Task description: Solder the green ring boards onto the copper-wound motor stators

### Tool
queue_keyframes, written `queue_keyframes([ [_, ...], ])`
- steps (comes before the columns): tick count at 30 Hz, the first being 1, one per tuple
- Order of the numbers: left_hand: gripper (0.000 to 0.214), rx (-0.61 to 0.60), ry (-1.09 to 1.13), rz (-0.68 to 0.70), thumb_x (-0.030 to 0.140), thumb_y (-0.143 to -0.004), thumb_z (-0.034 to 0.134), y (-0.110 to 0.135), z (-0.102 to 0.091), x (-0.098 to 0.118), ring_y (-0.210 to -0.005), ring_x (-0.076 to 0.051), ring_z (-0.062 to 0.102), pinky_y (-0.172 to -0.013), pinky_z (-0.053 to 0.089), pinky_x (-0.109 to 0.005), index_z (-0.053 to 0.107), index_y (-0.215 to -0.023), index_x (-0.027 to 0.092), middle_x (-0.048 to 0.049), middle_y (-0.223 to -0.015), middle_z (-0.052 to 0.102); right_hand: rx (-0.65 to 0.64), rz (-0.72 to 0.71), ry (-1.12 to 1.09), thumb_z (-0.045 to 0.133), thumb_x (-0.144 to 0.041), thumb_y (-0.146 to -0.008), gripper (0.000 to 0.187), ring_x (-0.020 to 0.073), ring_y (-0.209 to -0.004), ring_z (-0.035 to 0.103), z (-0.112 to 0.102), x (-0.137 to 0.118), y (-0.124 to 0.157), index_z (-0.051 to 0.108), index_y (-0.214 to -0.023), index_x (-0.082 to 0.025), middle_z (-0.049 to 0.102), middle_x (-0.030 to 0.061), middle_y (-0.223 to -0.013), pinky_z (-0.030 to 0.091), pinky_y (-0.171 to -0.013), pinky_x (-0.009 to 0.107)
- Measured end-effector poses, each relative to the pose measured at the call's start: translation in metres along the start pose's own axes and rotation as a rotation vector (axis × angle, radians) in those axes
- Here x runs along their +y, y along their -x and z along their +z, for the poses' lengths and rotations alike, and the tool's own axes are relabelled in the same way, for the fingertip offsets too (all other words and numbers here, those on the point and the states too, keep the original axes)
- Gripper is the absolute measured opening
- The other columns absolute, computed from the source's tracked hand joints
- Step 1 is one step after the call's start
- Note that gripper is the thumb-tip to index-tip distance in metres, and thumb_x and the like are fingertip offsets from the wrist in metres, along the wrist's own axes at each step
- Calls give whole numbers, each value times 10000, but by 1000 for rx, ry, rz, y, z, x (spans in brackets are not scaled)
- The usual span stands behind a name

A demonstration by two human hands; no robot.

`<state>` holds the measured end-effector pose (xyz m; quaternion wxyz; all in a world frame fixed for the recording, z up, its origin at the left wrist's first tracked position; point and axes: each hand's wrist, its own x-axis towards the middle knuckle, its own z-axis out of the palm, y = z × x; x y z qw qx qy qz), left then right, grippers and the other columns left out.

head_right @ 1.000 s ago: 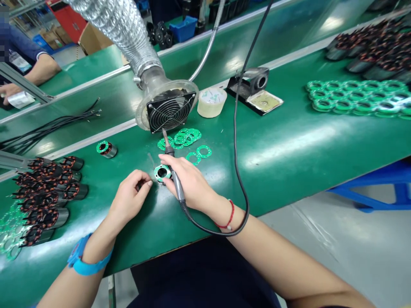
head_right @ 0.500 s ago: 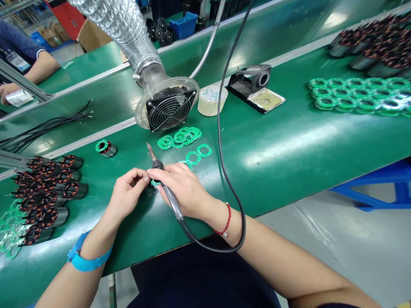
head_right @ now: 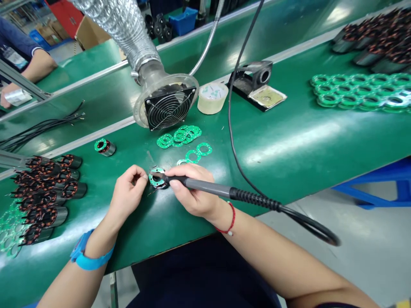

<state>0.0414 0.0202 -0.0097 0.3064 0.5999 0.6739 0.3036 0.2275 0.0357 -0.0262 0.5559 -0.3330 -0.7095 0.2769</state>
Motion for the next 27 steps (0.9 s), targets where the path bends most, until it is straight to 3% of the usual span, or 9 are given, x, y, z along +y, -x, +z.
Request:
queue_keyframes([
  [9, 137, 48, -119, 38, 146, -778, 454, 2, 3, 4, -556, -106, 415, -568, 321, -235, 418, -658, 201, 51, -595, 428, -22, -27, 6, 488, -315, -895, 174, 176, -680, 678, 0, -2, -1, 629, -888, -213, 716, 38, -770, 554, -644, 349],
  [13, 148, 63, -174, 64, 137, -778, 449, 3, 4, 5, -564, -113, 419, -576, 325, -241, 406, -654, 206, 45, -606, 434, -53, 20, 15, 507, -271, -900, 206, 186, -818, 695, 2, -1, -2, 589, -1082, -222, 727, 48, -915, 558, -732, 349],
  [16, 155, 79, -213, 95, 128, -771, 444, 3, 4, 5, -584, -121, 431, -592, 331, -248, 393, -649, 209, 40, -615, 437, -199, 37, 69, 456, -198, -925, 372, 183, -989, 661, 6, 2, -5, 450, -1294, -240, 720, 49, -1037, 524, -856, 367],
  [20, 167, 86, -217, 125, 131, -775, 442, 2, 4, 5, -608, -124, 443, -610, 337, -252, 376, -642, 208, 37, -622, 431, -472, -47, 245, 469, -101, -849, 463, 229, -1166, 544, 13, 8, -6, 452, -1294, -227, 627, 85, -1231, 454, -947, 436],
  [24, 76, -18, -88, -14, 221, -829, 464, 2, -2, 2, -598, -119, 463, -599, 360, -248, 455, -756, 205, 42, -651, 486, -509, -47, 292, 453, -49, -791, 559, 227, -1064, 552, 14, 11, -6, 407, -1324, -212, 616, 93, -1174, 470, -897, 425],
  [27, 147, -215, 31, -53, 344, -847, 506, 2, -11, -2, -619, -121, 493, -605, 388, -248, 507, -860, 197, 33, -694, 537, -437, -54, 335, 518, -157, -844, 508, 244, -949, 548, 14, 12, -6, 387, -1333, -205, 633, 99, -1074, 481, -852, 446],
])
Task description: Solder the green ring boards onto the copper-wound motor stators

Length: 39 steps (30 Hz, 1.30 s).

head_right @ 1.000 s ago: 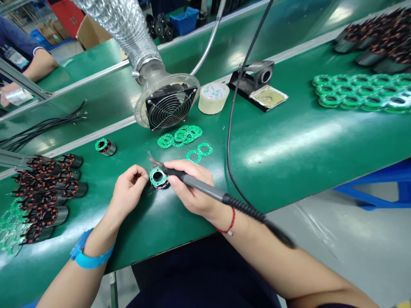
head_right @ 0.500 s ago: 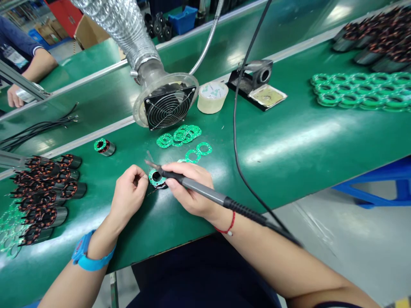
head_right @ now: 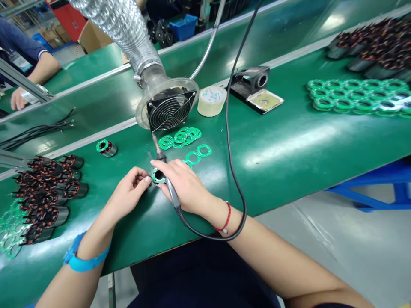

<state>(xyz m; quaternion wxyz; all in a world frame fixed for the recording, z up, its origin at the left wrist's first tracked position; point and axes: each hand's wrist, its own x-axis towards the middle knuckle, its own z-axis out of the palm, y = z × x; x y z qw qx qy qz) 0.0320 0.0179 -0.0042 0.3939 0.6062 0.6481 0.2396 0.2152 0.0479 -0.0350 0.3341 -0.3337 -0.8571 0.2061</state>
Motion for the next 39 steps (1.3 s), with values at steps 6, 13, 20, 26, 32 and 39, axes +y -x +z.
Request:
queue_keyframes([
  [6, 82, -64, 51, 81, 260, -813, 521, -1, -5, -5, -651, -117, 490, -633, 384, -236, 549, -793, 187, 27, -699, 557, 79, 43, 110, 604, -350, -836, 487, 274, -890, 488, 4, -2, 2, 471, -1267, -168, 598, 116, -976, 473, -793, 471],
  [13, 135, 39, 250, 38, 295, -800, 567, -5, 4, -9, -594, -90, 462, -565, 364, -205, 557, -752, 169, 38, -662, 540, 99, -58, 38, 597, -363, -844, 512, 292, -1131, 466, 4, -7, 3, 443, -1302, -195, 620, 125, -1142, 412, -927, 492],
  [20, 123, 91, 142, 100, 256, -824, 537, -3, 5, -4, -622, -95, 466, -597, 360, -211, 527, -730, 176, 43, -665, 519, 58, -231, 35, 517, -183, -862, 428, 252, -1239, 460, 2, -10, 4, 445, -1283, -210, 678, 80, -1108, 391, -944, 453],
  [26, 128, 156, -10, 128, 224, -865, 477, -2, 9, 0, -659, -110, 475, -622, 364, -224, 517, -751, 181, 25, -715, 519, 151, -110, 20, 504, -112, -830, 321, 222, -962, 622, 0, -11, 2, 535, -1141, -185, 712, 81, -998, 462, -814, 406],
  [32, 126, 288, -266, 233, 181, -875, 435, -3, 17, 1, -675, -129, 487, -650, 370, -247, 466, -753, 193, 13, -721, 500, 263, -62, -68, 515, -119, -877, 257, 180, -870, 668, -6, -11, -1, 544, -1129, -159, 732, 78, -953, 479, -830, 367],
  [39, 133, 396, -492, 235, 199, -870, 414, -5, 23, -2, -632, -152, 502, -613, 382, -272, 435, -738, 212, 4, -684, 503, 408, 53, -164, 532, -228, -896, 207, 160, -862, 679, -16, -10, 5, 584, -1092, -182, 724, 60, -987, 520, -762, 309],
])
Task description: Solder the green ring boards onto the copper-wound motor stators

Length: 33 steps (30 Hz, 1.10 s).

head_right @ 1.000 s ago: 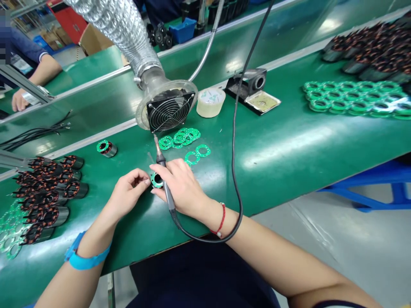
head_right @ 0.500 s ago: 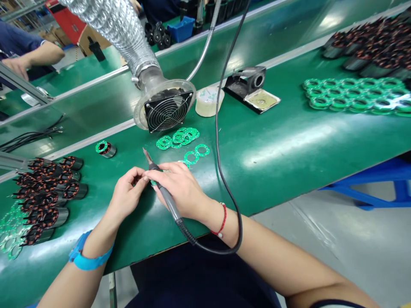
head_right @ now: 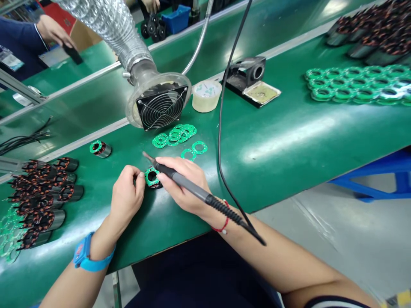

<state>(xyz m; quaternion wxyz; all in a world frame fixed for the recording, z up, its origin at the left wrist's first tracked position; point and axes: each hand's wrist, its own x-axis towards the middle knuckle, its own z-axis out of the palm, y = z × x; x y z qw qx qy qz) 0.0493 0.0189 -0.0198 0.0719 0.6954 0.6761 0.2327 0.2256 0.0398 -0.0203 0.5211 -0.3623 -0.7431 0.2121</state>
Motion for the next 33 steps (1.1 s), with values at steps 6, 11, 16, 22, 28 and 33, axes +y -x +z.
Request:
queue_keyframes([
  [6, 134, 8, -101, -10, 209, -861, 416, -1, 3, 1, -615, -163, 516, -594, 387, -276, 421, -728, 219, -2, -667, 507, 103, 1, -75, 537, -249, -872, 109, 145, -714, 665, -1, 1, 3, 614, -934, -203, 703, 18, -792, 542, -663, 282],
  [11, 146, 14, -146, -31, 225, -869, 404, -1, 4, 3, -614, -172, 519, -588, 381, -278, 410, -723, 222, -8, -663, 504, 49, 28, -56, 524, -260, -875, 114, 137, -685, 665, -1, -1, 1, 618, -899, -201, 707, 14, -772, 546, -637, 272],
  [16, 153, 20, -189, -30, 242, -877, 385, -1, 5, 4, -622, -185, 523, -589, 373, -288, 406, -726, 223, -22, -674, 517, 33, 17, -45, 521, -261, -877, 113, 134, -683, 669, -3, -1, 1, 615, -894, -202, 712, 11, -769, 543, -629, 266],
  [22, 155, 20, -238, -10, 235, -877, 374, -1, 6, 3, -615, -189, 518, -588, 362, -293, 403, -726, 223, -25, -666, 517, 57, -7, 11, 535, -253, -886, 118, 149, -751, 681, -3, -2, 0, 612, -960, -204, 726, 20, -827, 541, -697, 293],
  [28, 156, 24, -184, -21, 222, -859, 384, -3, 6, 6, -606, -178, 483, -598, 346, -299, 377, -703, 224, -7, -641, 465, -72, 61, 56, 459, -188, -937, 298, 160, -897, 681, 4, 3, -1, 499, -1230, -223, 732, 27, -970, 523, -830, 336],
  [33, 111, -67, 235, -139, 191, -823, 409, -10, 3, -2, -606, -141, 466, -599, 362, -268, 411, -714, 213, 22, -642, 458, -230, 100, 158, 596, -291, -859, 466, 254, -975, 622, 13, 6, 3, 432, -1285, -199, 664, 99, -1049, 499, -871, 462],
])
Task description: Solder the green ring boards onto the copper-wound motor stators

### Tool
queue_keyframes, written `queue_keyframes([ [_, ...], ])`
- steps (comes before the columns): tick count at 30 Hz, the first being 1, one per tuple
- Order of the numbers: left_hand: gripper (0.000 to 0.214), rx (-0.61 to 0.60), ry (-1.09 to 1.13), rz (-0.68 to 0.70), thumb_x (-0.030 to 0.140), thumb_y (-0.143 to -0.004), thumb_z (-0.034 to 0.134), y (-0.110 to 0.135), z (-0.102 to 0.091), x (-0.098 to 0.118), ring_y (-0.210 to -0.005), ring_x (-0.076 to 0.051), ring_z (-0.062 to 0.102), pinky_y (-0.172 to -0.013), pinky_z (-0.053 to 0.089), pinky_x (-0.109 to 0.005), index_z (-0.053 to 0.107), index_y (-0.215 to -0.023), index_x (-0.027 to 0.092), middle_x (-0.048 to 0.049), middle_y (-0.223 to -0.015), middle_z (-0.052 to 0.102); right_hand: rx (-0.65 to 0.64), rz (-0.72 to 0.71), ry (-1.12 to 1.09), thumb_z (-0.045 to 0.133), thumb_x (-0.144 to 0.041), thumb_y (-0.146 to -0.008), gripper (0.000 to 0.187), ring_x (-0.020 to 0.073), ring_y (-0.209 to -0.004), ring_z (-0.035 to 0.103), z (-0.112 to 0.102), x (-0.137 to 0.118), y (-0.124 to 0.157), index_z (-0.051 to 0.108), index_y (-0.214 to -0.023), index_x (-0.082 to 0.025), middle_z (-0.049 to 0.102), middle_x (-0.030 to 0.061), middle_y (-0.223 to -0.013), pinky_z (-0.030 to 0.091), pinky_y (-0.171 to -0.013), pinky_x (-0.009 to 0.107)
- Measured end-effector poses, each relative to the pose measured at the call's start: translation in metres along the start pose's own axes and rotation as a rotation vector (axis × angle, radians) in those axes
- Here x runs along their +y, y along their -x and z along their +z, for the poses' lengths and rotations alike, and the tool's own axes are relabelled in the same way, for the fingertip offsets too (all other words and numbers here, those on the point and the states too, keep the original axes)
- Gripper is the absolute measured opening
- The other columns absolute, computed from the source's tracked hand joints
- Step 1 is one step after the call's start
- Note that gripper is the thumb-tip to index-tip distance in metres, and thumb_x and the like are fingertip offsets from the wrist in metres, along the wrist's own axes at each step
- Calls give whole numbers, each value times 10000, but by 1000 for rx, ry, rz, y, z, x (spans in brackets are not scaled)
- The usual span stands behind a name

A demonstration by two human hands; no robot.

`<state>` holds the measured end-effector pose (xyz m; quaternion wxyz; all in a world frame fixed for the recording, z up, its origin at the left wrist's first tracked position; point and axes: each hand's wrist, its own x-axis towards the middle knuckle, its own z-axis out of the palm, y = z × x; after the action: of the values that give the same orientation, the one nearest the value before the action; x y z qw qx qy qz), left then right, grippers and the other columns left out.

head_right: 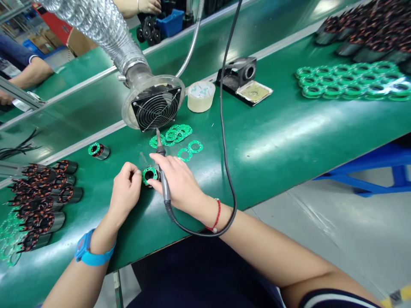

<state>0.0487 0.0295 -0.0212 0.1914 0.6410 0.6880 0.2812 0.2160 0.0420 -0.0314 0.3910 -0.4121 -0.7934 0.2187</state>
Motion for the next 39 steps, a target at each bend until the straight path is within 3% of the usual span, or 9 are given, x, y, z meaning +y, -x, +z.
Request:
queue_keyframes([
  [2, 73, -36, 233, -25, 174, -789, 427, -3, -3, -8, -720, -148, 538, -655, 417, -264, 485, -824, 202, -2, -760, 542, -23, 33, -2, 606, -277, -848, 487, 263, -971, 612, 3, -2, 2, 422, -1290, -189, 644, 104, -1026, 501, -863, 469],
  [4, 309, -102, 375, 18, 142, -737, 444, -4, -6, -15, -942, -175, 575, -790, 457, -290, 513, -1034, 191, -54, -1007, 597, -13, 65, -15, 598, -248, -850, 472, 259, -966, 610, 5, -4, 3, 421, -1285, -195, 631, 100, -1022, 503, -862, 466],
  [6, 541, -243, 367, 130, 119, -713, 457, -1, -9, -18, -1178, -203, 499, -965, 413, -340, 437, -1247, 197, -89, -1269, 531, 10, 100, -26, 587, -234, -853, 466, 256, -972, 608, 6, -6, 4, 414, -1285, -206, 620, 99, -1037, 505, -862, 467],
  [8, 639, -354, 240, 241, 151, -746, 502, 3, -9, -17, -1297, -229, 394, -1074, 320, -396, 338, -1361, 198, -109, -1399, 439, 24, 135, -37, 574, -223, -856, 462, 252, -983, 608, 7, -8, 3, 408, -1288, -219, 616, 95, -1053, 504, -863, 465],
  [12, 597, -240, -33, 282, 277, -806, 585, 12, -1, -7, -1209, -284, 434, -1039, 325, -482, 344, -1337, 153, -160, -1306, 495, 41, 161, -26, 563, -211, -859, 414, 245, -969, 621, 10, -8, 2, 444, -1255, -226, 640, 82, -1047, 491, -854, 459],
  [17, 452, -102, -60, 258, 261, -797, 617, 13, 7, -1, -1097, -263, 484, -966, 383, -436, 435, -1198, 158, -133, -1185, 554, 78, 97, 43, 532, -207, -885, 314, 240, -947, 629, 15, -6, 3, 508, -1198, -203, 679, 79, -995, 465, -845, 431],
  [23, 401, -105, 4, 255, 207, -792, 586, 9, 6, -4, -1094, -249, 494, -980, 380, -448, 462, -1171, 171, -102, -1156, 573, 100, 49, 41, 547, -214, -872, 343, 246, -964, 623, 20, -2, 1, 513, -1211, -173, 674, 105, -1021, 462, -863, 444],
  [29, 538, -54, 118, 288, 196, -798, 549, 10, 11, -15, -1212, -243, 469, -1039, 381, -436, 345, -1293, 147, -155, -1281, 482, 39, -23, 54, 619, -220, -825, 458, 269, -1015, 597, 23, -7, -2, 483, -1257, -152, 640, 136, -1107, 487, -867, 456],
  [39, 431, -56, 99, 332, 120, -736, 542, 5, 3, -6, -1086, -240, 526, -984, 412, -459, 522, -1161, 190, -99, -1140, 589, 105, -56, 79, 603, -188, -830, 412, 268, -997, 627, 24, -11, -1, 514, -1232, -179, 668, 131, -1088, 511, -827, 460],
])
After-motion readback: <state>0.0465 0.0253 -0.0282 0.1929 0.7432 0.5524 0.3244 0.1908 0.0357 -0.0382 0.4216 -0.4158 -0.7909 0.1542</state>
